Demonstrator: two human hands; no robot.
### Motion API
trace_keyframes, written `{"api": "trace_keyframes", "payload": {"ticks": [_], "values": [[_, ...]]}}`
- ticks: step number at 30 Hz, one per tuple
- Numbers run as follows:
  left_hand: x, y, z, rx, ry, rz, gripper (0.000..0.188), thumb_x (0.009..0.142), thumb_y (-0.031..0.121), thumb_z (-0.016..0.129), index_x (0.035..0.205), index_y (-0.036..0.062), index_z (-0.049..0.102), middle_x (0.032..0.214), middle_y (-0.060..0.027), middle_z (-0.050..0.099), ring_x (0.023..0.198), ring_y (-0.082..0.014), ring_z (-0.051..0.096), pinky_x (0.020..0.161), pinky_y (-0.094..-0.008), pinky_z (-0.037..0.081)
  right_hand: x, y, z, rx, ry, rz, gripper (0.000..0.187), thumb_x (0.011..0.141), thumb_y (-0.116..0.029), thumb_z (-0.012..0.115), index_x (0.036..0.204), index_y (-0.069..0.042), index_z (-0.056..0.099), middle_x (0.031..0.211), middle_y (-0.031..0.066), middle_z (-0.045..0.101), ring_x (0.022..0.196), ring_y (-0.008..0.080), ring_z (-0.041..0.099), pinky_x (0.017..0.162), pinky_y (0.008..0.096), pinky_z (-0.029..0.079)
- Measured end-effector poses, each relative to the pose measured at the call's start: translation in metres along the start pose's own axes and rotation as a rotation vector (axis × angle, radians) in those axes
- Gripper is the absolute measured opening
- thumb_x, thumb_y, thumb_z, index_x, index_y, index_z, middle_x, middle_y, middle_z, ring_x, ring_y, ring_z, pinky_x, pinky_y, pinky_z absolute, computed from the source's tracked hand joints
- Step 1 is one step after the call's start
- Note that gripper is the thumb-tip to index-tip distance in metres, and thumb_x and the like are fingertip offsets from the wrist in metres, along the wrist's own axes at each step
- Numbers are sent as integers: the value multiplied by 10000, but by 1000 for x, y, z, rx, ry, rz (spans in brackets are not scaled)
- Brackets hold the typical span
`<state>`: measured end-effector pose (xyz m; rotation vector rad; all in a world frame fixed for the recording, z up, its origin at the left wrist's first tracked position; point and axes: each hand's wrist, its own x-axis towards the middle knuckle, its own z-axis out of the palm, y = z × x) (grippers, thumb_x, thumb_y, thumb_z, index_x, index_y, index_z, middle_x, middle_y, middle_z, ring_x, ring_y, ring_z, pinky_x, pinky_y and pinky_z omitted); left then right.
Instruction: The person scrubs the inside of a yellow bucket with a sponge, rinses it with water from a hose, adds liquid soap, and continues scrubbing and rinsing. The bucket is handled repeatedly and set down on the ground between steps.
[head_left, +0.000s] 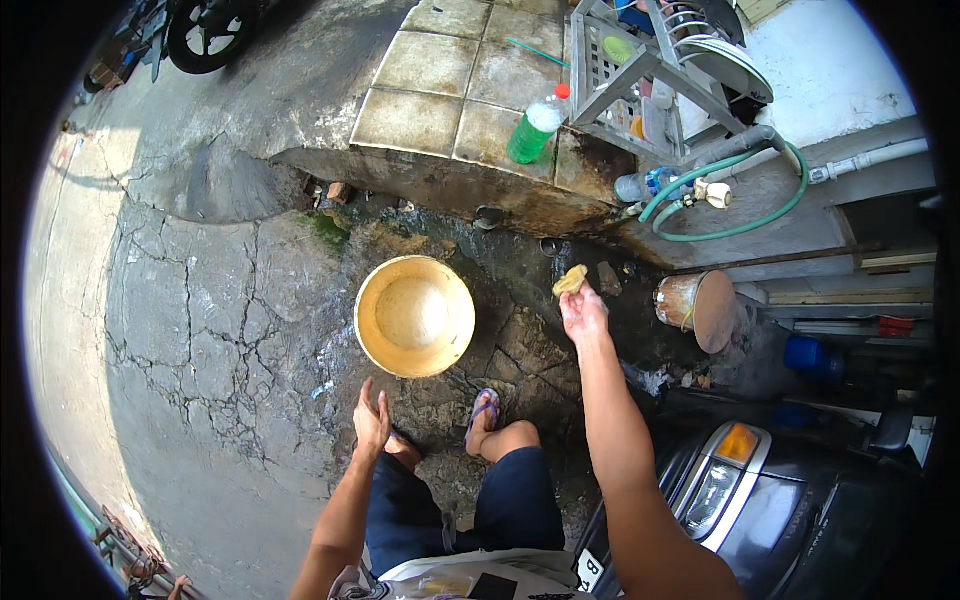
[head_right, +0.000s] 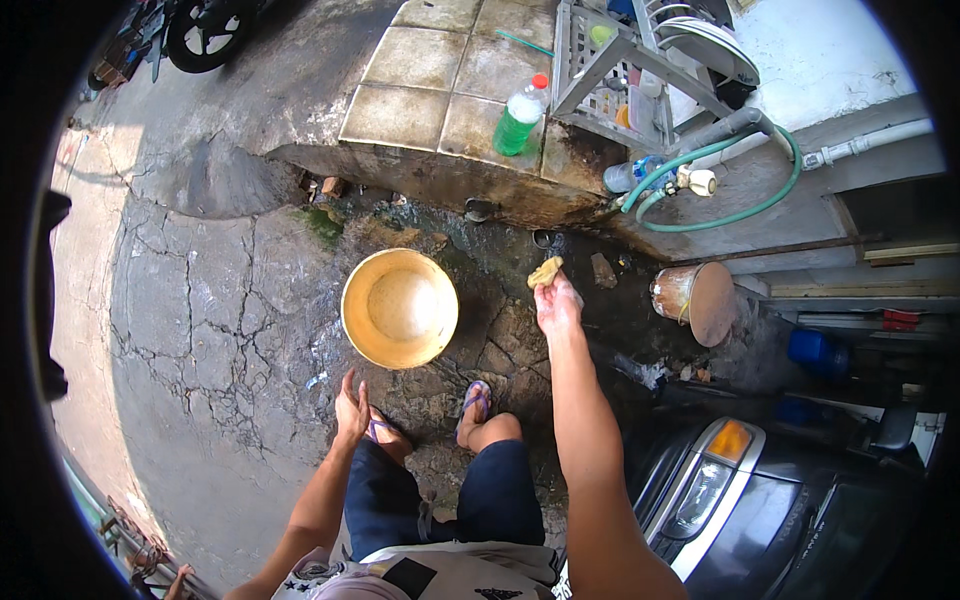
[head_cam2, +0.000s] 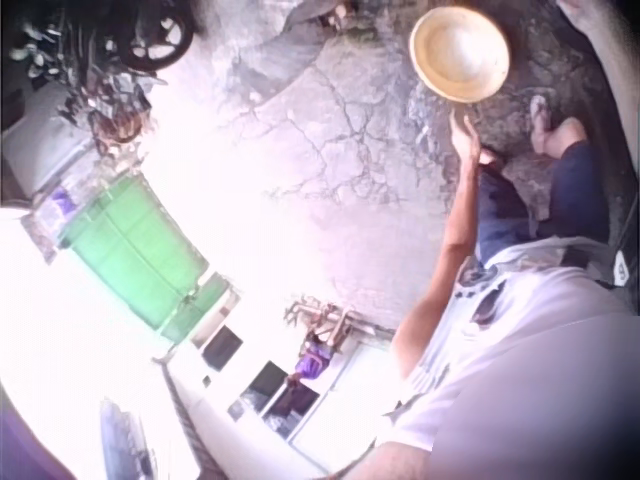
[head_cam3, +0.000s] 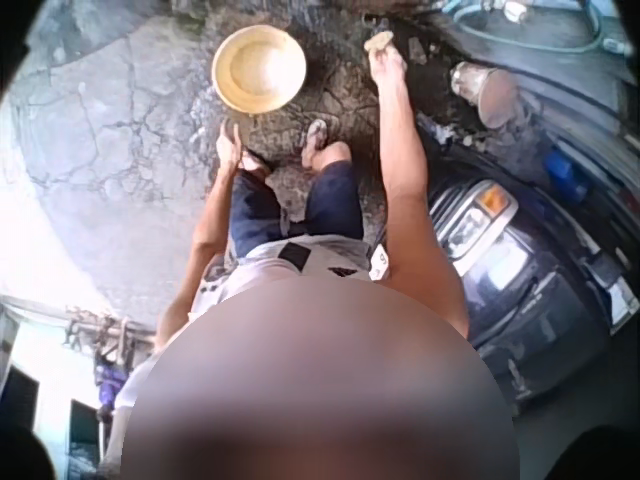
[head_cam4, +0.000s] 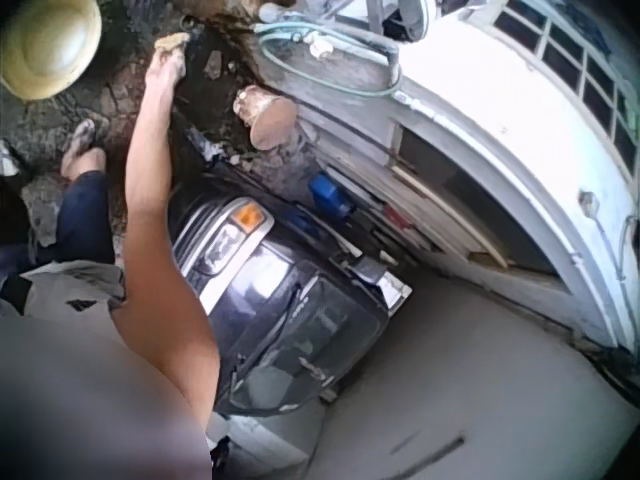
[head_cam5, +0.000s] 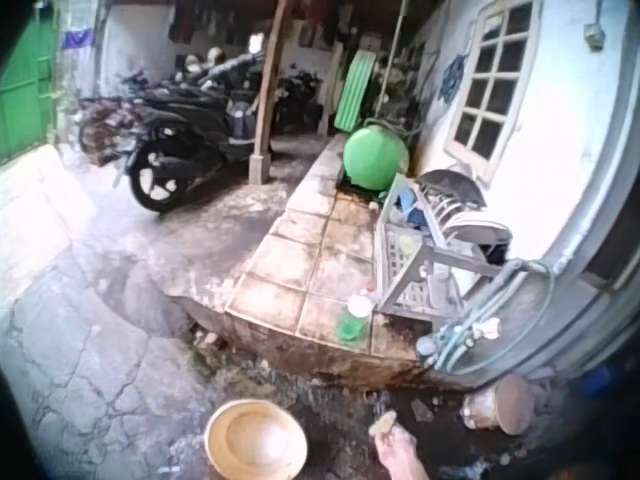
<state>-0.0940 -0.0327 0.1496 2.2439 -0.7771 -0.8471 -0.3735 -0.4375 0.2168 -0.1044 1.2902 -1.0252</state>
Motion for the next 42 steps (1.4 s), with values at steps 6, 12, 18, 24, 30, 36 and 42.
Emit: {"api": "trace_keyframes", "payload": {"ticks": [6,12,18,24,30,36,42], "values": [[-72,5,1,-2,-95,-300,578,1036,418,578,1400,-29,558,1179,-296,711,1108,-395,715,950,-455,564,54,-87,64,-150,-44,-93,334,1043,-189,620,1323,-8,599,1193,176,688,1020,286,695,920,408,601],[3,235,101,-180,-220,-72,432,999,150,627,1409,32,563,1045,-222,752,950,-319,745,872,-403,569,29,-107,-59,-460,-216,94,297,1036,-228,645,1289,-73,643,1122,113,725,955,206,701,872,375,591],[99,624,211,312,-100,1308,568,936,97,578,1495,151,498,1603,-277,348,1452,-453,399,1162,-507,401,64,-158,-134,-729,-113,195,208,1054,-187,601,1225,-83,656,1029,83,732,847,165,695,761,320,588],[135,749,251,1169,-111,1545,214,884,164,629,912,17,781,1028,-172,728,884,-282,728,621,-381,609,123,-160,-125,-752,-86,231,174,1052,-191,592,1170,-79,656,1001,96,732,811,175,695,729,332,593],[159,767,258,482,-285,1097,287,944,229,649,803,2,752,746,-180,725,674,-337,741,595,-429,582,204,-118,-80,-377,-371,267,555,1084,-510,469,1513,-158,443,1454,42,576,1276,210,567,1083,437,478],[205,591,214,-468,-109,294,451,1099,354,501,1100,-43,715,799,-89,727,711,-139,680,690,-327,569,290,-65,-51,-156,-132,296,168,1007,-105,669,1163,-59,626,1007,77,653,871,204,646,779,340,593],[110,427,265,-649,-469,-509,428,1092,296,527,1347,-44,583,1159,-144,715,964,-206,709,862,-339,594,336,-50,-56,-220,-130,404,94,1017,-151,661,1006,-58,658,846,24,651,646,115,592,537,234,495]]}}
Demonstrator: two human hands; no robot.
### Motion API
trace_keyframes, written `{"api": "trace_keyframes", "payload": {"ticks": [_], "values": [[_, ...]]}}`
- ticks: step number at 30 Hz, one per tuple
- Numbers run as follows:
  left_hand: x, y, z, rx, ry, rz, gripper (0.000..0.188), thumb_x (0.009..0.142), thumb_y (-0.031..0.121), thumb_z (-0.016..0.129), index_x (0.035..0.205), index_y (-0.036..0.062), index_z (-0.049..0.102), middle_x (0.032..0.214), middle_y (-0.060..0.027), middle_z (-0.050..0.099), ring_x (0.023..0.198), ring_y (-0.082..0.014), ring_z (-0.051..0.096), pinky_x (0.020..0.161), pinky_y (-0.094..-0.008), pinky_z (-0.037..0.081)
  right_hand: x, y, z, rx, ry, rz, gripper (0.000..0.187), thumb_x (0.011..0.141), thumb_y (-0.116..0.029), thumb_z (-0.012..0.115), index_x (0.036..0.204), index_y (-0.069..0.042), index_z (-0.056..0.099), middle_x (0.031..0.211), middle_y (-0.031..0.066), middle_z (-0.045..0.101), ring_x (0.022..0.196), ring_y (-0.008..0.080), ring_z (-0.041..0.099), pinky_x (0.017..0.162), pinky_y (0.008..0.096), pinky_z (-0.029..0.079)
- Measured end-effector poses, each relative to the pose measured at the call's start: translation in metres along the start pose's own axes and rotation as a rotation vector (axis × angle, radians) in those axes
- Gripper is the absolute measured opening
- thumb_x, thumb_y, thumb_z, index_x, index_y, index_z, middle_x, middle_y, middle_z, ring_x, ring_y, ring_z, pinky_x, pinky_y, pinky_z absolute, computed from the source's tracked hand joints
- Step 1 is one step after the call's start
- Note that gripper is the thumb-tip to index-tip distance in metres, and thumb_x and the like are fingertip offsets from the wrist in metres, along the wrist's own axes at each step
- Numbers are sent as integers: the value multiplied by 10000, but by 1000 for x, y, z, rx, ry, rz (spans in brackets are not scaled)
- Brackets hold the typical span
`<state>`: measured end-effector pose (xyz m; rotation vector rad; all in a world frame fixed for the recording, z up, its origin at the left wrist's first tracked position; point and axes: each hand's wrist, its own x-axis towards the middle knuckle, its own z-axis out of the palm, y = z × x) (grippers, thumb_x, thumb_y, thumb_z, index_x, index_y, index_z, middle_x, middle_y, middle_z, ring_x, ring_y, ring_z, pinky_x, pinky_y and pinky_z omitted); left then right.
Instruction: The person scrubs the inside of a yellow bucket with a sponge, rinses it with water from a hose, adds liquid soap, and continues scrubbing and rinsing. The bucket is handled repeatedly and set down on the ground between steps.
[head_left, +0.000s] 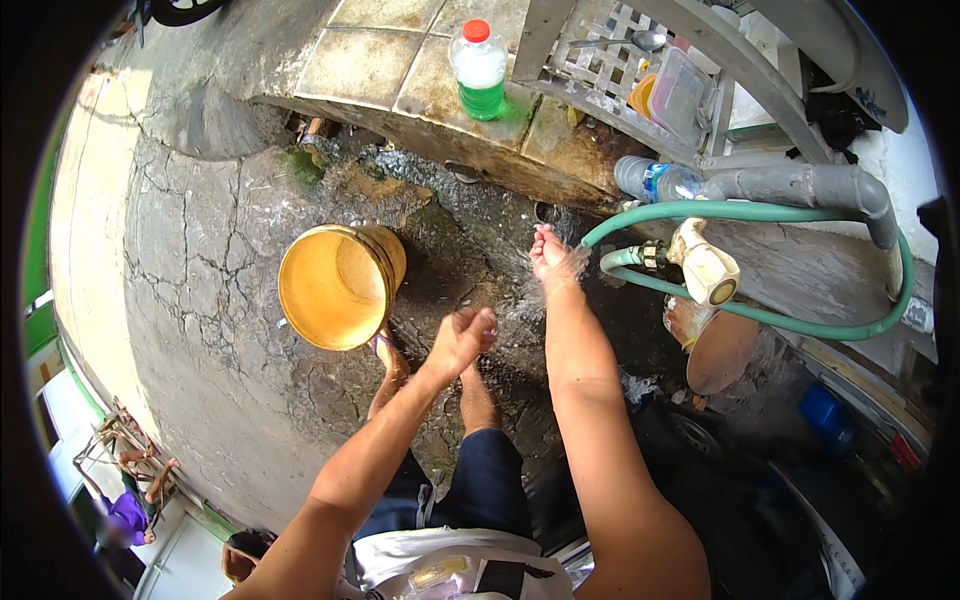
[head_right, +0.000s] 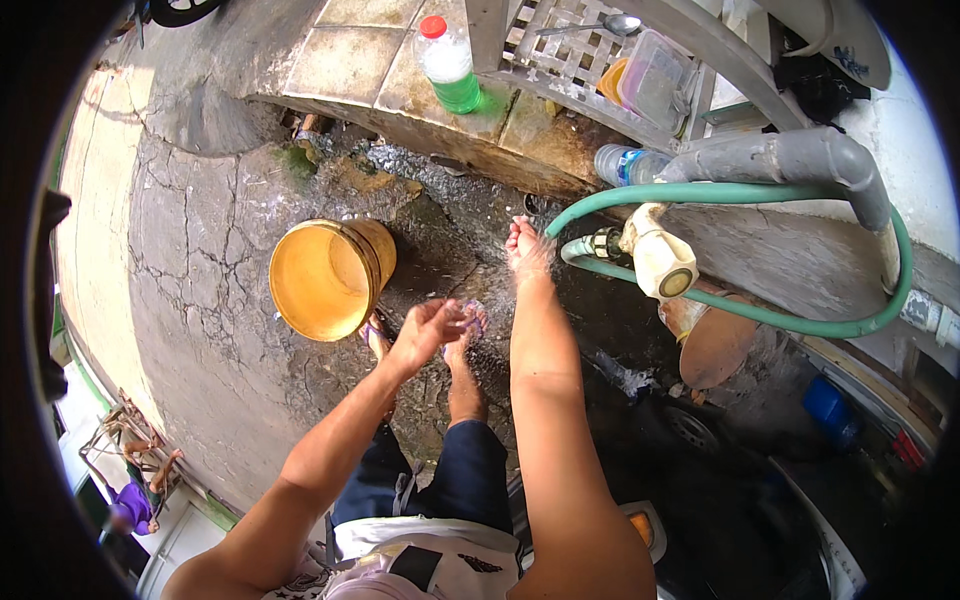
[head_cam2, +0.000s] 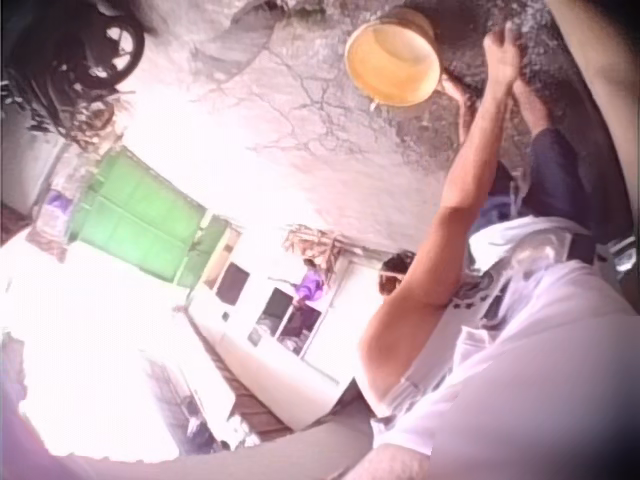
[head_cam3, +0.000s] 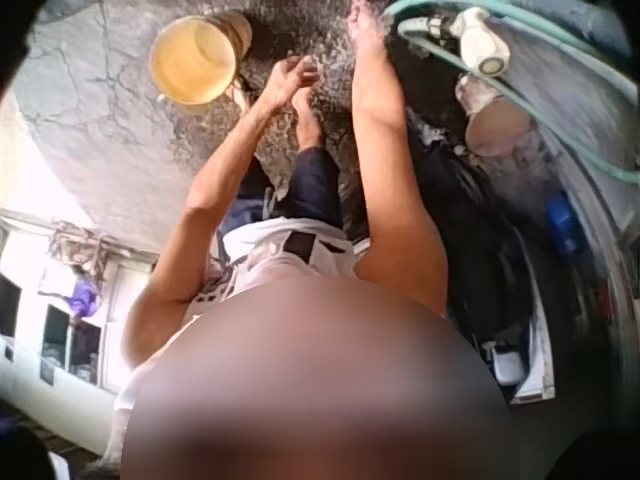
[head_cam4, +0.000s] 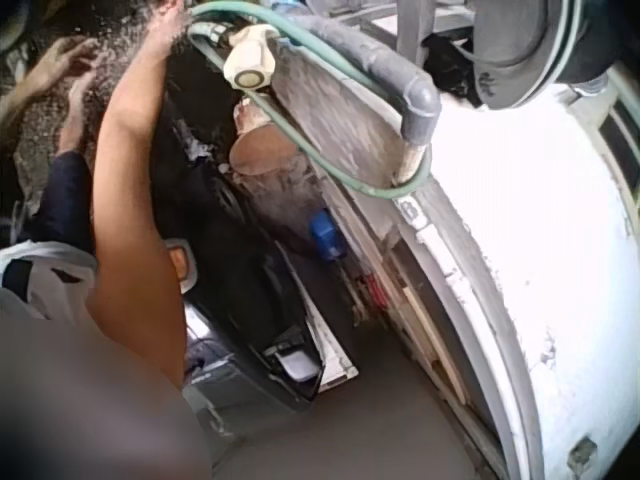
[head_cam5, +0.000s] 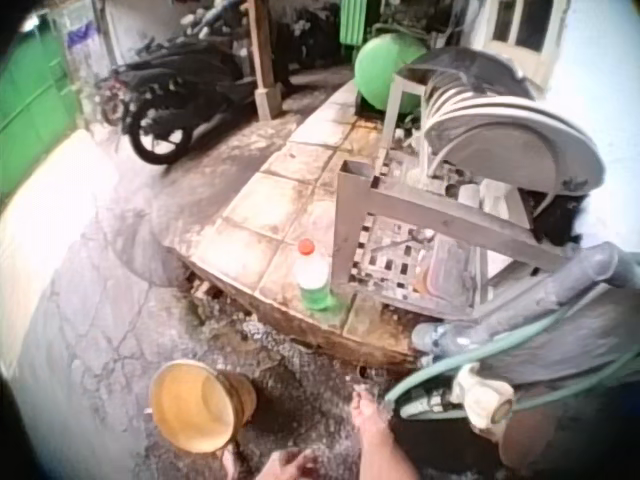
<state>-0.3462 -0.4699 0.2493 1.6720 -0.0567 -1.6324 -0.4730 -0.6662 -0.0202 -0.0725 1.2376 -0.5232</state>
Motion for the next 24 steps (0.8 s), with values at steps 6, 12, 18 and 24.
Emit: {"api": "trace_keyframes", "payload": {"ticks": [6,12,18,24], "values": [[39,-27,110,-956,-330,-327,539,1029,453,625,1352,23,583,1175,-122,728,935,-215,728,886,-402,604,40,-14,-2,240,229,-5,228,1048,-242,561,1020,-56,689,850,37,681,740,174,648,649,332,566],[178,-39,132,-865,-120,-422,450,980,428,715,1191,39,632,1009,-125,727,797,-237,698,786,-415,595,-28,-16,-4,549,18,25,181,1012,-210,621,1038,-47,698,1025,100,723,930,244,685,871,440,583],[189,-47,145,-672,175,-327,299,1005,273,704,1004,-22,753,952,-120,745,756,-183,652,676,-420,551,-179,-18,20,-215,96,-400,395,1081,-232,542,1395,6,572,1329,175,635,1208,293,627,1053,418,517],[178,-17,123,-35,295,100,387,1033,316,561,952,-6,761,804,-177,753,785,-305,728,802,-427,565,-139,-23,31,-150,210,-246,292,1067,-300,605,1132,-26,682,969,35,678,848,171,657,790,328,574]]}}
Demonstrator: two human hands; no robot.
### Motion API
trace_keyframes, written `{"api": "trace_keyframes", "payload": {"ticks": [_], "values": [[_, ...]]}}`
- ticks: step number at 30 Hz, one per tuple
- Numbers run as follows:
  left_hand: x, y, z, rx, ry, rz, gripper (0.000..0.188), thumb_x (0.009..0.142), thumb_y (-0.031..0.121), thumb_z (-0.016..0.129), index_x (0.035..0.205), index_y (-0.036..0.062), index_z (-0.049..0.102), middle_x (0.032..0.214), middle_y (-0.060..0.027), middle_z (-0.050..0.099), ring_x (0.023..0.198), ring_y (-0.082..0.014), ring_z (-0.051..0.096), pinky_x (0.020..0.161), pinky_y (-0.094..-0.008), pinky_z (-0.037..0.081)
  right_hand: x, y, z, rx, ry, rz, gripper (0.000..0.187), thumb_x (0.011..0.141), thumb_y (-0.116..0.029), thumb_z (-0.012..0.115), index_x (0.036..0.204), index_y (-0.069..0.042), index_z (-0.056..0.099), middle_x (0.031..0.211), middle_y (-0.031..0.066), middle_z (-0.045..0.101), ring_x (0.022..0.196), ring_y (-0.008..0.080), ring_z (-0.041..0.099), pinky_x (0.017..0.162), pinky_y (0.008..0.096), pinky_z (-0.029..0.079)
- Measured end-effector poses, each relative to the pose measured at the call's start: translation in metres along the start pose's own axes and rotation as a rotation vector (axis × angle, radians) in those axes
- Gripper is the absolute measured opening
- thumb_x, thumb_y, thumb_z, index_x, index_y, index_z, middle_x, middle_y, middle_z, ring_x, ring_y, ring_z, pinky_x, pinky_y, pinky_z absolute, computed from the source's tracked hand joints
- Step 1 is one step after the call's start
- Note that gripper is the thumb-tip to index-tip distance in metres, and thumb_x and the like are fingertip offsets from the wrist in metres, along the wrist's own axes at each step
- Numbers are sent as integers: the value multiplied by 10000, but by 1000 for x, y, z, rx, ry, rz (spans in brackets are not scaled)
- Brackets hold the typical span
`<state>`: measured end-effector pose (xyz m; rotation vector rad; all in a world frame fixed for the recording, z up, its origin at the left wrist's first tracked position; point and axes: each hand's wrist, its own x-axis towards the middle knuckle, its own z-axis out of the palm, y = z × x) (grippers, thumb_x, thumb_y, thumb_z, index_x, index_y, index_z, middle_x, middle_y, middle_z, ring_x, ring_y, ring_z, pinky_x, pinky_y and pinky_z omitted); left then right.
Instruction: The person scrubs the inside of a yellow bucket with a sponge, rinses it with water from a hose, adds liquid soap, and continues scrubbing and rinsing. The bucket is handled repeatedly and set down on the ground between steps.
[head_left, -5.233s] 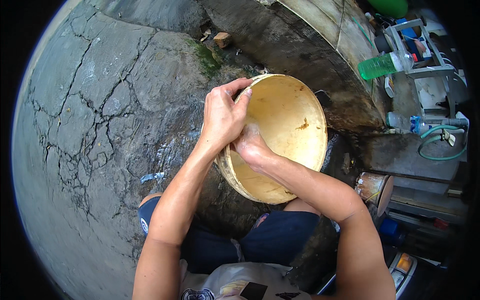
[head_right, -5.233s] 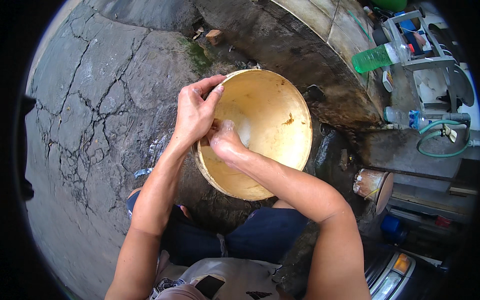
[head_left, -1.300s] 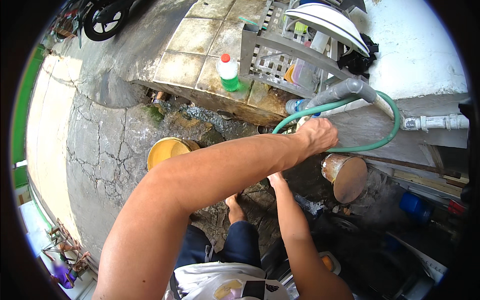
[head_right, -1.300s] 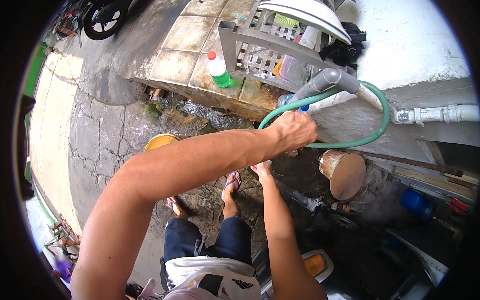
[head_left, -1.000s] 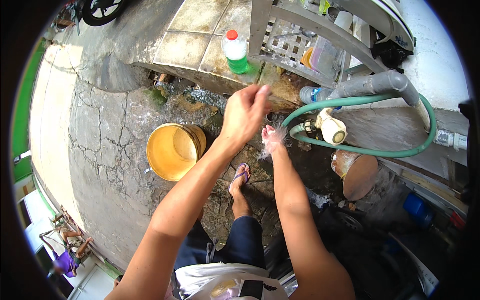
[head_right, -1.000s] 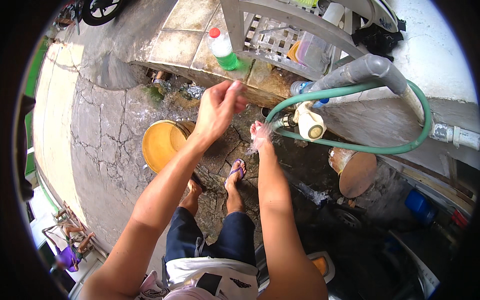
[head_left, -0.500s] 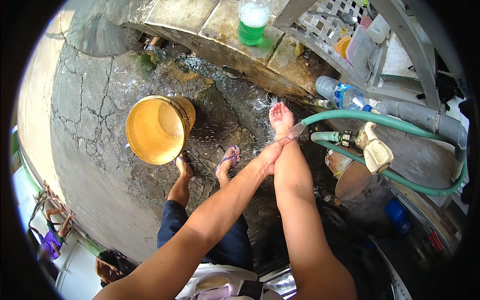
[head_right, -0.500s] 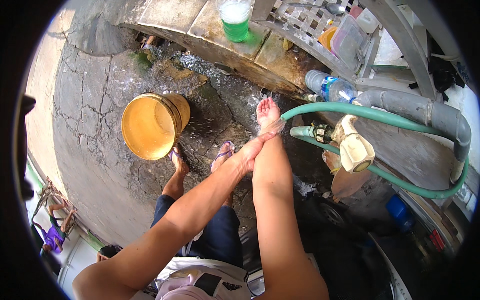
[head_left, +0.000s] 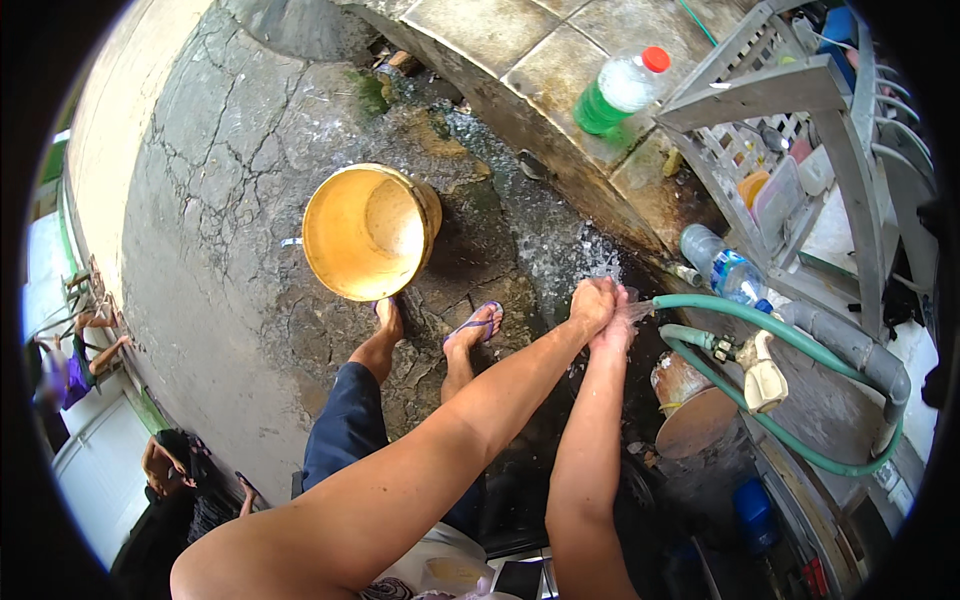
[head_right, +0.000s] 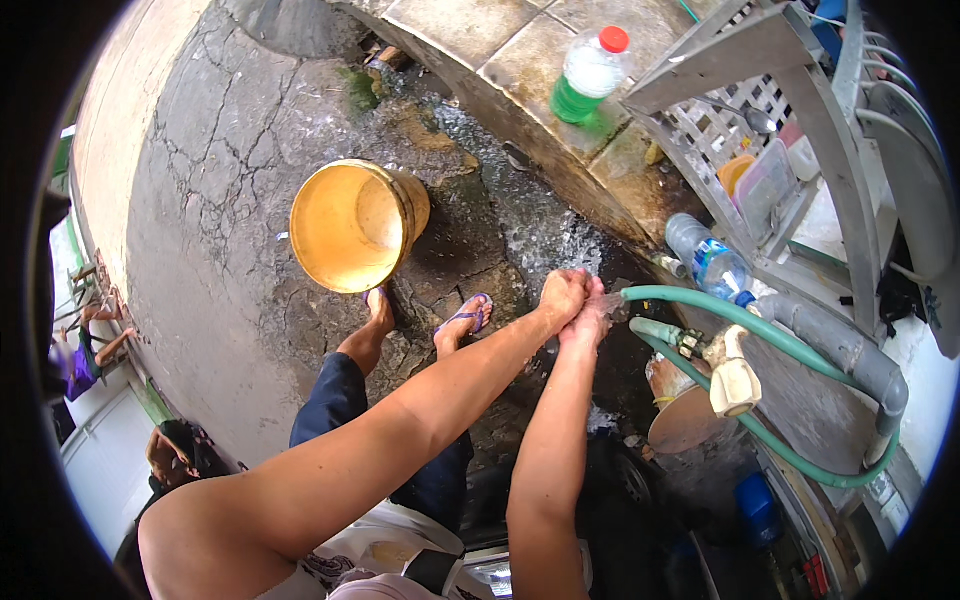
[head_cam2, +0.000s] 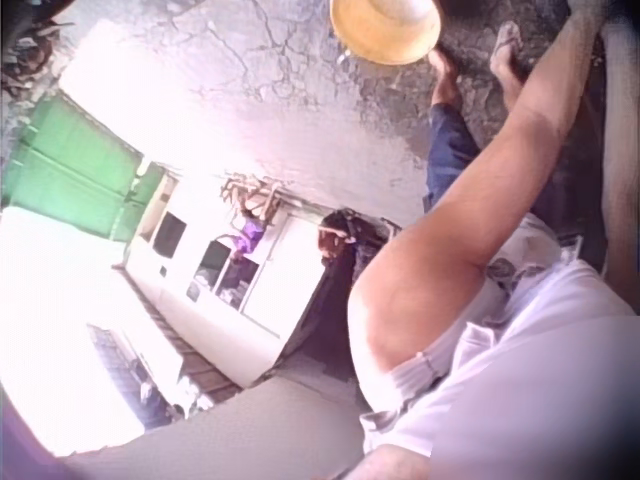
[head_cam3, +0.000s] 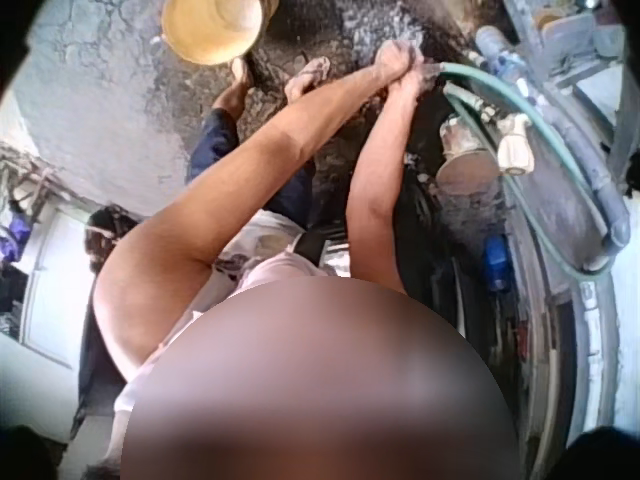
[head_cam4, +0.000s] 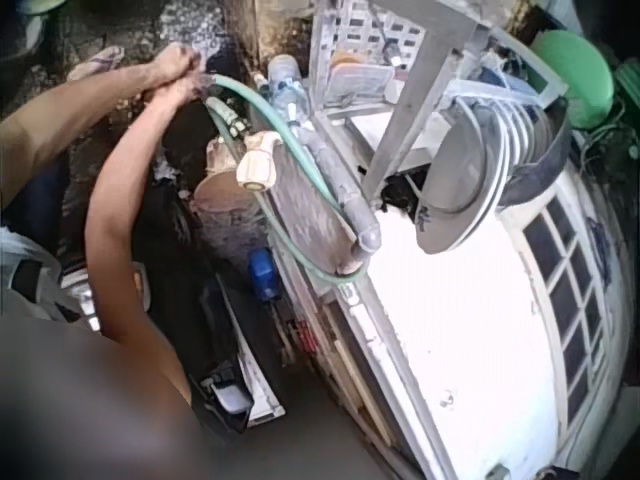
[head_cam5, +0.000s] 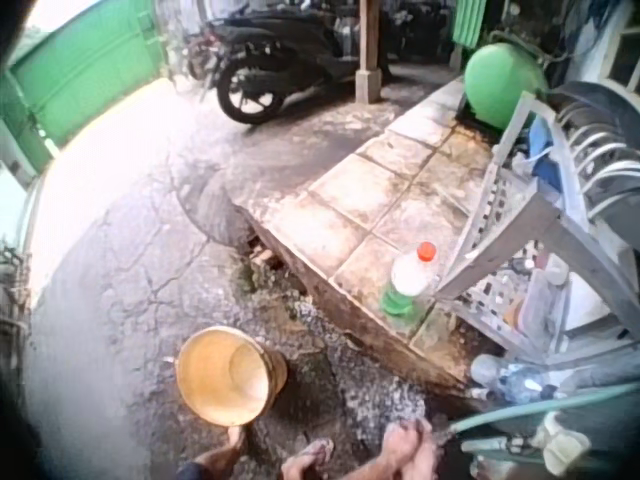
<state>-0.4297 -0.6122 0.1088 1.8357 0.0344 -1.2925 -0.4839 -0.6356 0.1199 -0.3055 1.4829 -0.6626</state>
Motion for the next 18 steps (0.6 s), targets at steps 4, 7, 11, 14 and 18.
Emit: {"api": "trace_keyframes", "payload": {"ticks": [4,7,11,14,18], "values": [[-9,-46,-112,372,477,597,641,958,236,659,1489,-28,413,1416,-281,562,1298,-424,553,1101,-484,444,26,8,-24,101,-378,325,299,1078,-369,568,1079,-87,666,806,-30,615,614,100,577,510,185,488],[-3,-109,-243,833,682,291,927,910,374,740,1573,-60,257,1573,-358,296,1425,-502,353,1209,-518,299,-7,48,-19,-877,-143,-83,228,1071,-302,572,1137,-104,663,871,2,694,667,153,657,586,270,558],[-20,-181,-387,1375,-45,19,408,968,261,563,1261,-22,590,1249,-251,634,1262,-405,580,1185,-539,317,-86,150,30,-1484,-812,-923,406,992,-121,575,1397,-107,562,1376,184,610,1203,368,634,1062,504,507],[-19,-184,-424,1594,-215,365,266,941,165,557,1137,-3,621,1098,-196,683,1117,-342,639,1085,-477,408,-111,221,85,-1606,-1271,-1356,581,969,-175,543,1524,-38,434,1545,210,469,1452,353,433,1265,492,263],[-19,-103,-446,1566,-305,780,219,902,113,580,1091,34,657,979,-135,709,1007,-320,686,1075,-484,423,-111,247,144,-1792,-1313,-1401,323,931,-164,569,1206,-15,647,1222,190,675,1291,319,576,1224,488,334]]}}
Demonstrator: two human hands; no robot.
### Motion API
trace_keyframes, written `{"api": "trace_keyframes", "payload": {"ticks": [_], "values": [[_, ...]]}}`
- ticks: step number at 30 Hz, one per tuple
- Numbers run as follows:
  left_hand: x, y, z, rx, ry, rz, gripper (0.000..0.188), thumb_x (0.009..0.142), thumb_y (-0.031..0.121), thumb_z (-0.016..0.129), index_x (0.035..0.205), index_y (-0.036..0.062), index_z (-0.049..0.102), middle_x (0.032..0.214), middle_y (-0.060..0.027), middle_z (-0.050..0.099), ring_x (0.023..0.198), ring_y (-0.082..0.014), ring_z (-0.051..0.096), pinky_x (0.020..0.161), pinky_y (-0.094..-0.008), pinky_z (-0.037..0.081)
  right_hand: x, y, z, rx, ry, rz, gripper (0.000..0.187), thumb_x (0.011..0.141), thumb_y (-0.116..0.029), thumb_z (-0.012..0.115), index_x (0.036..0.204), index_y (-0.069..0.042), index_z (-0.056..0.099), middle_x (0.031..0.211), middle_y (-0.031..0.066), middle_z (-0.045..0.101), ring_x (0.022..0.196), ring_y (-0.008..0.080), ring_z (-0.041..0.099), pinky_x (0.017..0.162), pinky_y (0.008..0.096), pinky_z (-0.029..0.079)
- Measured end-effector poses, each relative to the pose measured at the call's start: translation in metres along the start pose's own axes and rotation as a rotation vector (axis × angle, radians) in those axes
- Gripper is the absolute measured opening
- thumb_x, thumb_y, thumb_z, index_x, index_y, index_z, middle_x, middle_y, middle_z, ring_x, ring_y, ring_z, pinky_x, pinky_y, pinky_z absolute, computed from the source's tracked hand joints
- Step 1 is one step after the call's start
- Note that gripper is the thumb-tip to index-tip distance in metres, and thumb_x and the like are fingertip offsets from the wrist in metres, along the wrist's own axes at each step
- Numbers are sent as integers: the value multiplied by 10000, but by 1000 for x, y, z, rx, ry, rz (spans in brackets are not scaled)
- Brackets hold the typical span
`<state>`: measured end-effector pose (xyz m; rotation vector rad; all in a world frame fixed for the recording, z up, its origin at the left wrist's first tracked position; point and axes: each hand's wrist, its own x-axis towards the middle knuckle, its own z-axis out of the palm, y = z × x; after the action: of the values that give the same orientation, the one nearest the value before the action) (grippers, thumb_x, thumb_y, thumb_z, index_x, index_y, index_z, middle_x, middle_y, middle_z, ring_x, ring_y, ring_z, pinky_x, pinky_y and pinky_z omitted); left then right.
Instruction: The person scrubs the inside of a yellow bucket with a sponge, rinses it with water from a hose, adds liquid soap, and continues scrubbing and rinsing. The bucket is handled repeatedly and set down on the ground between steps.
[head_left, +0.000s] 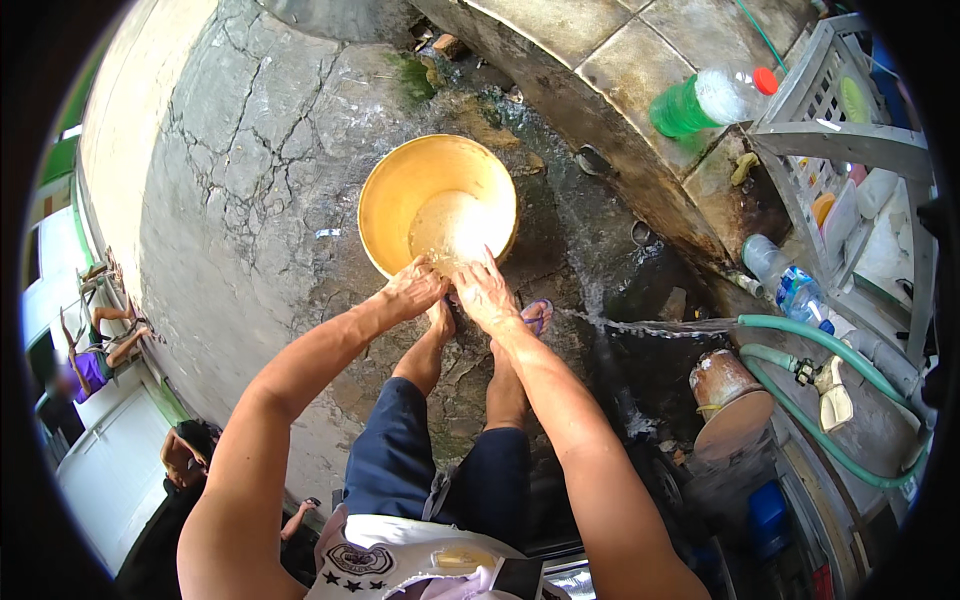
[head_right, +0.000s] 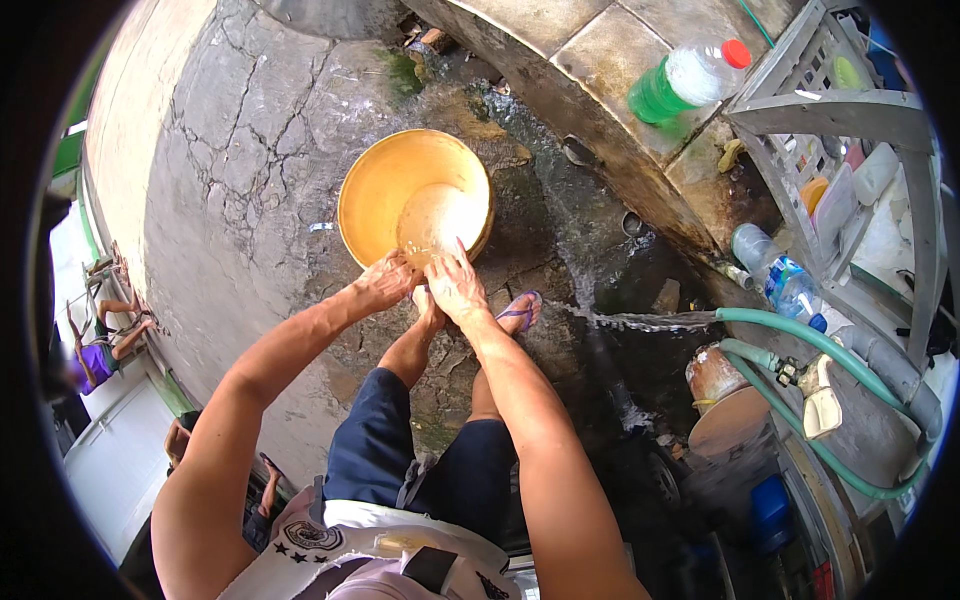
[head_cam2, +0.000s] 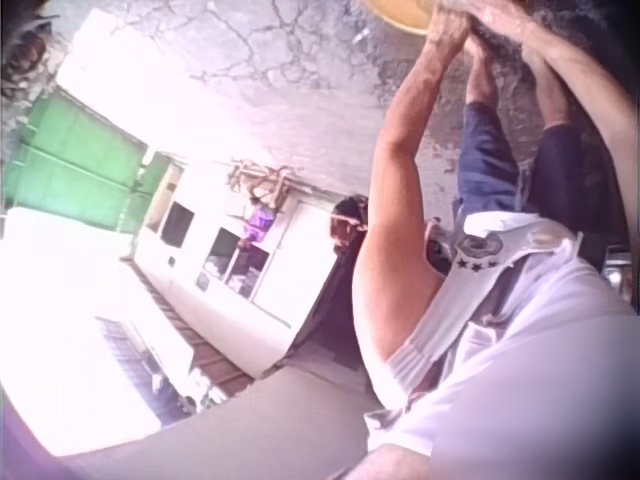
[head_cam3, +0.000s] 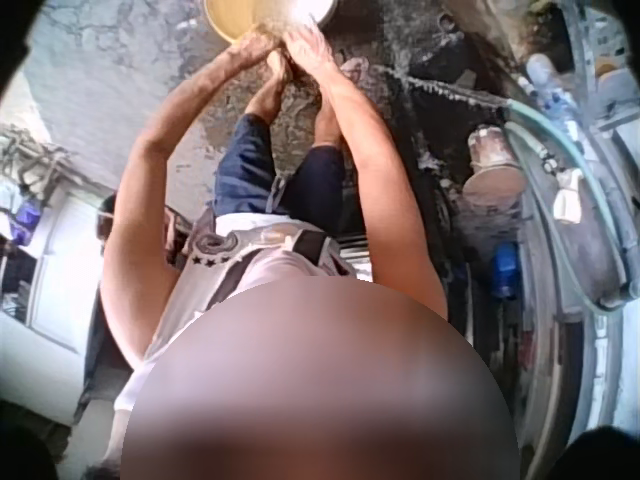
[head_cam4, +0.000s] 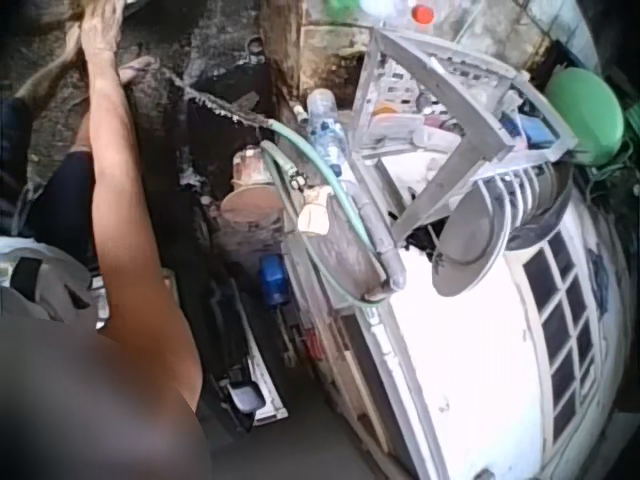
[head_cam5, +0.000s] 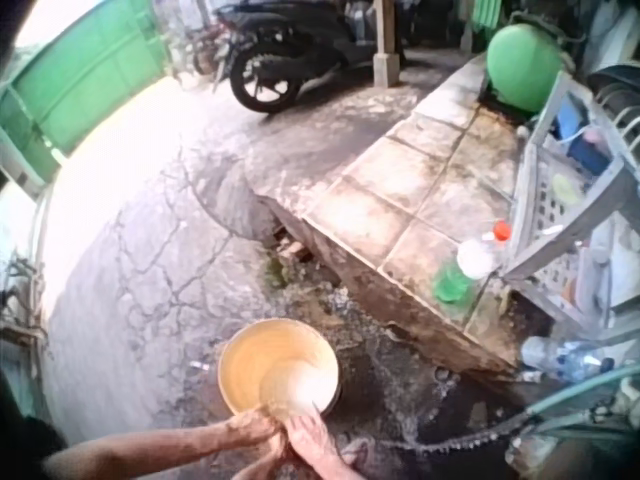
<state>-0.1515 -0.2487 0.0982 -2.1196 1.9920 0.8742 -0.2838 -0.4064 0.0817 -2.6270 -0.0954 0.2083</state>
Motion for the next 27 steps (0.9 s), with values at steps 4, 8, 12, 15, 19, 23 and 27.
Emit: {"api": "trace_keyframes", "payload": {"ticks": [4,8,12,15,19,23,27], "values": [[24,-37,-125,8,-153,17,342,909,57,601,1246,74,660,1166,-159,713,1336,-381,548,1260,-578,218,16,14,-46,290,312,198,163,927,-210,678,943,-50,653,881,145,705,861,325,701,771,463,534],[12,-24,-184,-277,653,-142,666,926,97,709,1535,92,439,1570,-215,420,1522,-437,295,1272,-590,180,-22,25,-92,402,385,804,327,1019,-321,614,842,-47,640,736,190,676,728,413,665,649,513,485],[-66,-8,-162,-453,585,-642,570,1046,315,593,1522,51,425,1559,-249,418,1516,-455,290,1241,-554,256,-94,45,-100,645,639,1029,449,1065,-375,546,885,14,678,753,166,696,673,281,632,654,437,475],[-137,24,-133,-433,367,-930,647,1050,437,569,1531,35,409,1588,-269,381,1520,-472,267,1233,-556,264,-143,48,-82,1174,785,1182,488,1078,-378,538,1061,74,720,932,102,747,812,168,635,774,334,501],[-198,73,-138,-806,339,-983,603,1056,469,541,1424,-8,564,1621,-285,335,1559,-465,184,1245,-553,218,-177,33,-40,1483,859,1286,530,1059,-426,586,1178,76,705,1139,129,733,1001,190,656,916,319,500],[-221,114,-168,-885,375,-911,605,1079,508,460,1369,7,639,1668,-256,278,1581,-439,131,1237,-533,239,-177,19,-3,1767,844,1330,574,1048,-469,593,1302,43,648,1248,149,704,1105,239,671,982,386,530],[-238,137,-178,-918,521,-911,621,1090,520,412,1381,17,633,1677,-199,304,1575,-388,204,1219,-569,260,-167,11,9,1966,815,1261,597,1049,-503,573,1326,20,646,1314,146,683,1159,251,649,1007,405,517]]}}
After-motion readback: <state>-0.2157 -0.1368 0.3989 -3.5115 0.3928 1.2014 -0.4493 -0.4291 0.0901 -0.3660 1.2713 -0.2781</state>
